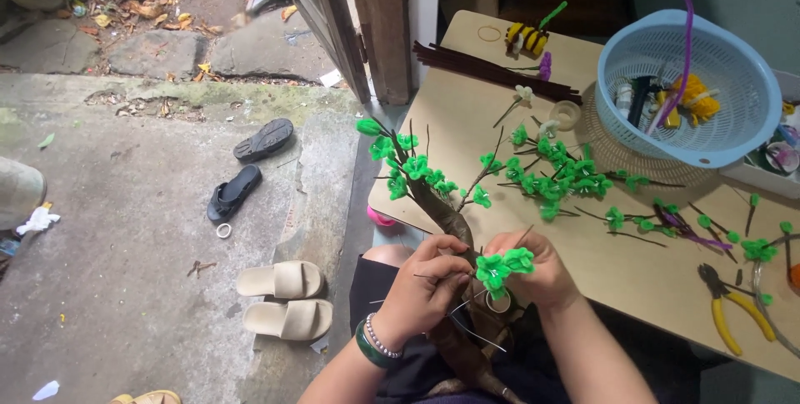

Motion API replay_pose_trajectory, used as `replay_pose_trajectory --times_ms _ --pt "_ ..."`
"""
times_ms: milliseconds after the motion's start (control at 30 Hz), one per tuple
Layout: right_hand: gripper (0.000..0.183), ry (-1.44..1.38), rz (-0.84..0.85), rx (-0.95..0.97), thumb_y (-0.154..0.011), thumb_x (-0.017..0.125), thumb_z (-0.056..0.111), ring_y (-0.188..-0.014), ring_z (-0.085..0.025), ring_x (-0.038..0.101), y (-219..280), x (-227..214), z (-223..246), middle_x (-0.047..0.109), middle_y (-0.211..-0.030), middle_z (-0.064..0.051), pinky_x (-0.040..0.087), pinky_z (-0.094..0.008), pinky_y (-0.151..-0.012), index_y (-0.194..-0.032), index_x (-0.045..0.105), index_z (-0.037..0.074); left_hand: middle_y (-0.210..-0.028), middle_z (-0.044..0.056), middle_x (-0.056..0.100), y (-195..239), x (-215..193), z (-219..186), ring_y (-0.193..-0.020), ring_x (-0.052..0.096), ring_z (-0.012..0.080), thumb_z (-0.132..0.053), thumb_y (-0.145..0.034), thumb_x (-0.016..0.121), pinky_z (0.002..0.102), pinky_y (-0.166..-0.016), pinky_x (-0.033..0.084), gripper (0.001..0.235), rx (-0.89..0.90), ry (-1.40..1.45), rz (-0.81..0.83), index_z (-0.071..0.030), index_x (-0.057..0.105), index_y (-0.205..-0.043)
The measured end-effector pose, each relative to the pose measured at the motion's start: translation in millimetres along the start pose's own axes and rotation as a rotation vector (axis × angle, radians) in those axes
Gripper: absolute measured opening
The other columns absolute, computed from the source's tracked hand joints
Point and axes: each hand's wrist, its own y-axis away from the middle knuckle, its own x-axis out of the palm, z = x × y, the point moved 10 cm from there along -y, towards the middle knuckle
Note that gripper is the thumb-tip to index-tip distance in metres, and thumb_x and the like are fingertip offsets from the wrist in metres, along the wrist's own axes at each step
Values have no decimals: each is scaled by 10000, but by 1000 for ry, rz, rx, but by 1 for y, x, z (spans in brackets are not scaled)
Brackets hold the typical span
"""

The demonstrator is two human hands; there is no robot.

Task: Assembling an artificial tree by manually attaching green plastic leaf clusters to a brown branch structure using thin wire.

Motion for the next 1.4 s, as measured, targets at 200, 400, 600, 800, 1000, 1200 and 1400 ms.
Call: replay_pose_trajectory --times_ms 200,400,600,800,1000,1200,1400 --pt "274 -54 -366 -179 -879 837 106 -971 -324 736 42 -23 -31 738 -1113 -209 605 -404 -818 -1098 686 42 -1225 92 631 5 -4 -1 -1109 675 230 -80 -951 675 354 -916 557 113 -10 19 -48 -148 739 -1014" --pt "136 134 -614 -302 -953 715 62 -887 -232 716 72 -18 -32 725 -1003 -142 591 -343 -785 -1033 606 51 -1216 104 642 9 -1 -1 -1148 669 238 -75 -957 699 347 -966 560 155 44 41 -126 -156 763 -1073" --pt "130 293 -757 -336 -917 725 1 -858 -195 750 83 -11 -25 760 -974 -143 632 -292 -795 -1030 664 15 -1235 102 617 11 -1 -1 -908 639 193 -67 -962 683 319 -845 541 142 32 11 -132 -141 766 -1052" --pt "132 428 -714 -336 -942 699 46 -805 -255 784 78 2 -13 737 -977 -158 702 -349 -745 -1051 635 7 -1248 107 608 10 -1 -6 -768 565 172 -85 -965 669 316 -730 526 99 60 -35 -130 -132 740 -1014" --pt "128 409 -699 -285 -942 698 55 -794 -238 774 76 -3 -13 731 -961 -159 692 -345 -731 -1038 624 16 -1242 99 615 9 0 -6 -761 561 169 -80 -959 659 314 -742 523 106 48 -44 -131 -132 738 -1006" --pt "434 116 -687 15 -854 768 79 -978 -285 716 72 12 -27 691 -1066 -255 616 -480 -912 -1159 479 -26 -1234 106 614 8 0 -5 -758 564 174 -80 -958 662 319 -742 516 96 56 -59 -159 -140 729 -992" --pt "123 689 -609 296 -851 799 94 -850 -114 747 90 31 -32 808 -918 -35 597 -261 -833 -966 773 57 -1224 117 616 7 -1 -11 -877 664 214 -31 -937 659 339 -816 569 113 84 -103 -204 -117 712 -989"
